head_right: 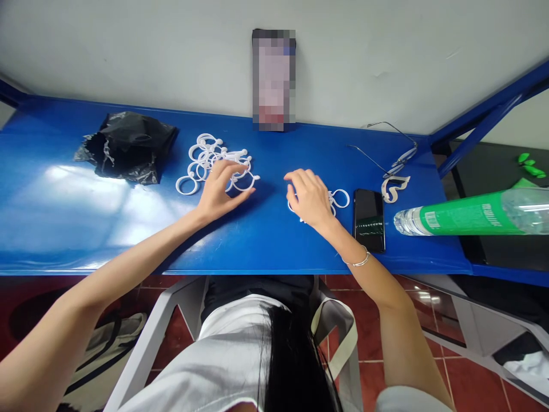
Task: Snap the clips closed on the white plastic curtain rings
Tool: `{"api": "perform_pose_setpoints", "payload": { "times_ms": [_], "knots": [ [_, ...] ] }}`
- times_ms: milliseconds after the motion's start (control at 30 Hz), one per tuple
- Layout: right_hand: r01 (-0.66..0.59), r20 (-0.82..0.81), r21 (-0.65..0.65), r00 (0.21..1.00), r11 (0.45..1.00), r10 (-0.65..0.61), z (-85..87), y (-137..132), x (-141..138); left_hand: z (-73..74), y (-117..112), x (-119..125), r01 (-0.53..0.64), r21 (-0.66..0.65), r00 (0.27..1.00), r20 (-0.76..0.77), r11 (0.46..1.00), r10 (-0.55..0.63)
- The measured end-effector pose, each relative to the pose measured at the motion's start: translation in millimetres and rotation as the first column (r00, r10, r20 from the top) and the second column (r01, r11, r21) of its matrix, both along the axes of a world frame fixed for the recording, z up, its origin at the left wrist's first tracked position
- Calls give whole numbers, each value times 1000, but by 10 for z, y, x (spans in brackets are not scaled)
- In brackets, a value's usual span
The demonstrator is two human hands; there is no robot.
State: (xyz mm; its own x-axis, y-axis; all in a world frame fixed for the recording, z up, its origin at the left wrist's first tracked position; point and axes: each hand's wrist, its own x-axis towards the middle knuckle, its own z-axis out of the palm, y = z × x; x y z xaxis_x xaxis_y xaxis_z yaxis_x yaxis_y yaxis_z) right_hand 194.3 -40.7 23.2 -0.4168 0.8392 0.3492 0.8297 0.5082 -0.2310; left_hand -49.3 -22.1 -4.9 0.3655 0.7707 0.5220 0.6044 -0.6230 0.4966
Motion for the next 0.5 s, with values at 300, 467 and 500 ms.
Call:
{"api": "perform_pose_setpoints", "payload": {
  "times_ms": [300, 467, 500],
  "knots": [
    [247, 247, -97, 945, 964, -217, -24, 138, 262, -78, 210, -142, -269, -14, 959, -98, 963, 267],
    [239, 166, -74, 960, 968, -224, 13, 141, 253, -77, 181, -106, -272, -9, 954, -136, 962, 268],
    [233, 128, -55, 966, 971, -224, 29, 143, 252, -74, 172, -99, -270, 7, 953, -139, 963, 269]
  ]
}}
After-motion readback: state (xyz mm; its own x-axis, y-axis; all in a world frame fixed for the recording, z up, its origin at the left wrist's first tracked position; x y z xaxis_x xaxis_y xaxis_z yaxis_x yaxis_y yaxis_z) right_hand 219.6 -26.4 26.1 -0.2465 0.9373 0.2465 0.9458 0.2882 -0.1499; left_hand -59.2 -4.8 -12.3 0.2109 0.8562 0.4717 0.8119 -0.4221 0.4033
